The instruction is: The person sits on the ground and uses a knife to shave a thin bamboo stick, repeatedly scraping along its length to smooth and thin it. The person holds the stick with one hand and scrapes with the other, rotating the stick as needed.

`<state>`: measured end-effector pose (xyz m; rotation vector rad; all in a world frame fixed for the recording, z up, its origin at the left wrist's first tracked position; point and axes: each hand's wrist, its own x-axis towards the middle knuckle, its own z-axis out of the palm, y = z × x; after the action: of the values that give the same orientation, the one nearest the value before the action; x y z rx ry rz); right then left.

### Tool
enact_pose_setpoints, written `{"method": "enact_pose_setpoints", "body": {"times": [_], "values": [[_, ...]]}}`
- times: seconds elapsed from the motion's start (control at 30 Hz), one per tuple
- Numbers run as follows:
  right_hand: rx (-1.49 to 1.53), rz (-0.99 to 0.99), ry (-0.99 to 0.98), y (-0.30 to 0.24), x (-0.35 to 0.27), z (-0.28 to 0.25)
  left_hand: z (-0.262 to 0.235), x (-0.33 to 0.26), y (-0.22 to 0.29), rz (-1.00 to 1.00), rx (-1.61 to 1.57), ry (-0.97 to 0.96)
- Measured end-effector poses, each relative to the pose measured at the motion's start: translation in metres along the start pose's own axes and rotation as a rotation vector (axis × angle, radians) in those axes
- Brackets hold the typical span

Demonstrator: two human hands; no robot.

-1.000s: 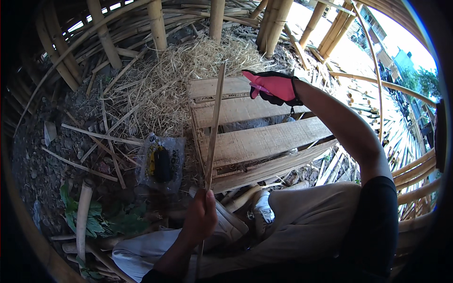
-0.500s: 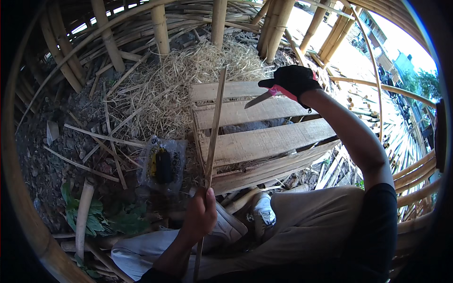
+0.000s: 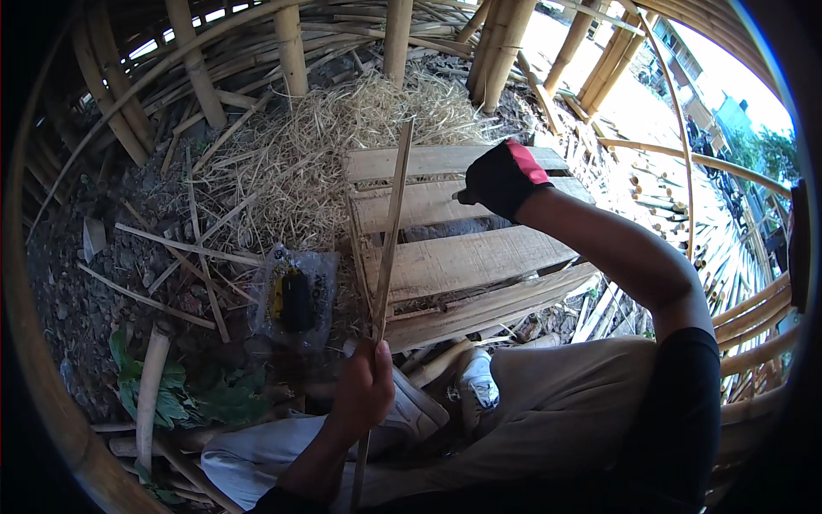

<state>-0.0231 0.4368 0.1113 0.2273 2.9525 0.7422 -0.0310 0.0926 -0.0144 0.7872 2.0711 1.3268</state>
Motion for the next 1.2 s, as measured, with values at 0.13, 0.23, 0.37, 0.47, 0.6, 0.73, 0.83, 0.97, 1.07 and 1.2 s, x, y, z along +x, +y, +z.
{"method": "enact_pose_setpoints", "body": {"times": [0.13, 0.23, 0.37, 0.47, 0.6, 0.73, 0.83, 0.97, 1.07, 1.2], "values": [[-0.059, 0.013, -0.018, -0.012, -0.018, 0.015, 0.003, 0.003, -0.005, 0.066, 0.012, 0.011], [-0.024, 0.030, -0.064, -0.029, -0.027, 0.017, 0.000, -0.002, -0.004, 0.046, 0.047, 0.037], [0.079, 0.077, 0.031, -0.017, -0.033, 0.030, 0.003, 0.001, -0.010, 0.080, -0.005, 0.037], [0.276, 0.087, 0.194, -0.022, -0.037, 0.025, 0.003, 0.002, -0.009, 0.084, -0.025, 0.020], [0.334, -0.122, 0.479, -0.059, -0.044, -0.002, 0.000, 0.001, -0.010, 0.025, -0.085, -0.023], [0.391, -0.294, 0.515, -0.090, -0.047, -0.021, 0.004, 0.005, -0.030, 0.002, -0.217, -0.051], [0.299, -0.362, 0.396, -0.094, -0.046, -0.010, 0.004, 0.007, -0.037, -0.027, -0.257, -0.090], [0.353, -0.413, 0.444, -0.090, -0.034, 0.012, 0.001, 0.007, -0.032, -0.128, -0.190, -0.135], [0.401, -0.407, 0.465, -0.106, -0.041, 0.006, 0.000, 0.006, -0.034, -0.002, -0.070, -0.096], [0.408, -0.387, 0.334, -0.119, -0.047, -0.004, 0.000, 0.001, -0.015, 0.158, 0.064, -0.015]]}}
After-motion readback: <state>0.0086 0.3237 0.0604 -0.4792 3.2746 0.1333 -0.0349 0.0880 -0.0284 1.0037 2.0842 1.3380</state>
